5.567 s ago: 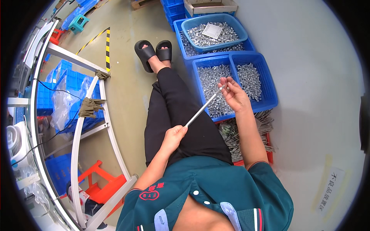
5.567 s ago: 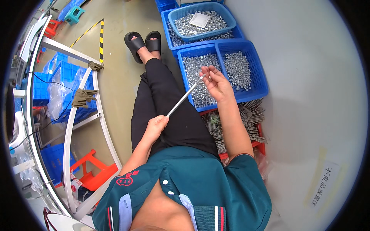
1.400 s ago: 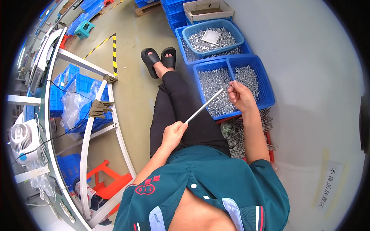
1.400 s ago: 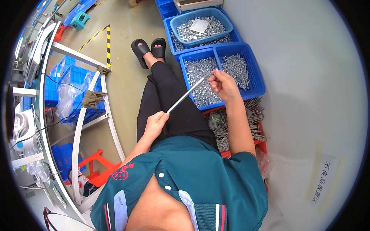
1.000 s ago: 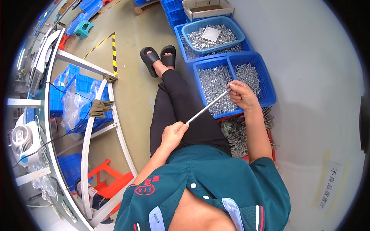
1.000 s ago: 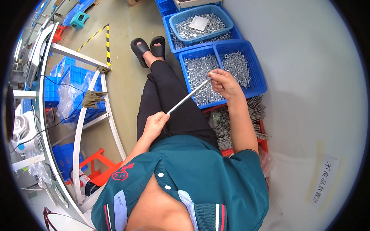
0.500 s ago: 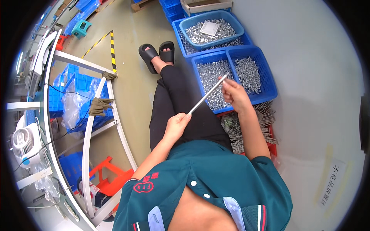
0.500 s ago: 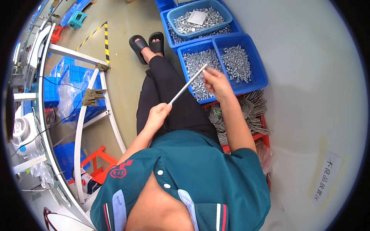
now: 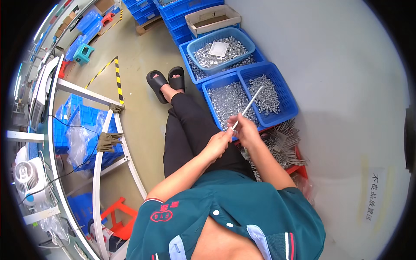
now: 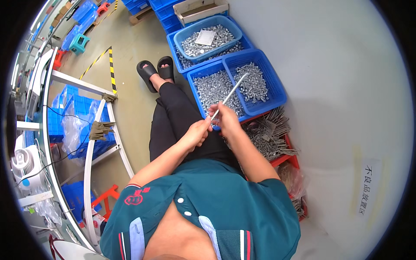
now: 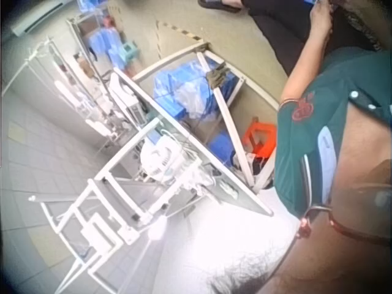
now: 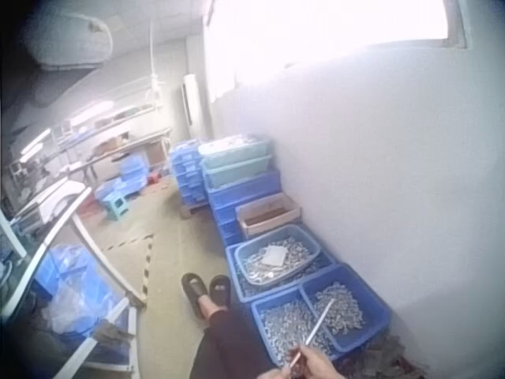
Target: The recorder is threading small circular metal components onto a long thin metal rod while sitting at a workstation.
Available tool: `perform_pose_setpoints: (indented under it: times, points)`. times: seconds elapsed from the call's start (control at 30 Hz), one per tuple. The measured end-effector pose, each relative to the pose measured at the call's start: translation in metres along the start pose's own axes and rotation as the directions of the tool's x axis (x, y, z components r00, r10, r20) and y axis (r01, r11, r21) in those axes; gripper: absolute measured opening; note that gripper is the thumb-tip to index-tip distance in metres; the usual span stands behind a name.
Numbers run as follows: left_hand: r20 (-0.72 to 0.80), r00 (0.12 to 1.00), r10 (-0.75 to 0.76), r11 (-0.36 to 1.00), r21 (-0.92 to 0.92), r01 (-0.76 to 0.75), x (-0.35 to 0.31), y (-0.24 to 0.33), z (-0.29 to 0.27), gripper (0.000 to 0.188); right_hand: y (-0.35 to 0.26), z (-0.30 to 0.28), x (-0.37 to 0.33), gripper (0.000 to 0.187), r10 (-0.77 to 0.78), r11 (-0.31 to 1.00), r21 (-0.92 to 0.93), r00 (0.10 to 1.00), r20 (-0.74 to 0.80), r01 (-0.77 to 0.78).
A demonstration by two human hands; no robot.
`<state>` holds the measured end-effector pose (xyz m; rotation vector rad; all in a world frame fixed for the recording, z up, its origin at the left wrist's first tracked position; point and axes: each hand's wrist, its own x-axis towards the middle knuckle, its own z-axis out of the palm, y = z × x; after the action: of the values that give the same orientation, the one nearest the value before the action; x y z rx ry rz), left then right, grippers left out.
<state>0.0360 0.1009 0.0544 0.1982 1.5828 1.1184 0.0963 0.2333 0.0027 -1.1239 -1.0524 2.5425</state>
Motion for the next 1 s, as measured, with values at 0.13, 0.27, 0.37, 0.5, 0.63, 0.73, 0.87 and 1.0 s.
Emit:
perform_pose_setpoints:
  times: [0.13, 0.27, 0.37, 0.5, 0.63, 0.73, 0.87, 1.0]
  points:
    - [0.050, 0.993, -0.107, 0.991, -0.079, 0.111, -0.025, -0.025, -0.018, 0.046, -0.043, -0.048, 0.065, 0.037, 0.064, 0.971, 0.236, 0.996, -0.063, -0.047]
    - [-0.021, 0.995, -0.101, 0.990, -0.099, 0.099, -0.048, -0.047, -0.041, 0.047, -0.083, -0.084, 0.093, 0.036, 0.028, 0.950, 0.310, 0.983, -0.181, 0.030]
    - [-0.132, 0.990, -0.058, 0.991, -0.128, 0.041, -0.057, -0.059, -0.053, 0.045, -0.076, -0.063, 0.085, 0.022, -0.130, 0.991, 0.011, 0.978, -0.166, 0.133]
    - [-0.206, 0.979, 0.001, 0.982, -0.185, -0.040, -0.057, -0.064, -0.061, 0.043, -0.035, -0.041, 0.085, 0.024, -0.301, 0.673, -0.703, 0.953, 0.024, 0.230]
    - [-0.224, 0.974, 0.042, 0.977, -0.196, -0.087, -0.054, -0.066, -0.066, 0.042, 0.001, -0.044, 0.089, 0.040, -0.456, -0.299, -0.939, 0.839, 0.297, 0.169]
    - [-0.246, 0.967, 0.065, 0.977, -0.184, -0.112, -0.054, -0.069, -0.070, 0.042, 0.014, -0.040, 0.079, 0.045, -0.382, -0.446, -0.889, 0.876, 0.293, 0.103]
    - [-0.266, 0.963, 0.054, 0.974, -0.200, -0.110, -0.052, -0.074, -0.072, 0.041, 0.031, -0.026, 0.073, 0.048, -0.348, -0.424, -0.890, 0.877, 0.331, 0.168]
    - [-0.268, 0.963, 0.005, 0.969, -0.235, -0.070, -0.054, -0.066, -0.071, 0.043, 0.045, -0.028, 0.083, 0.039, -0.319, -0.388, -0.894, 0.877, 0.360, 0.226]
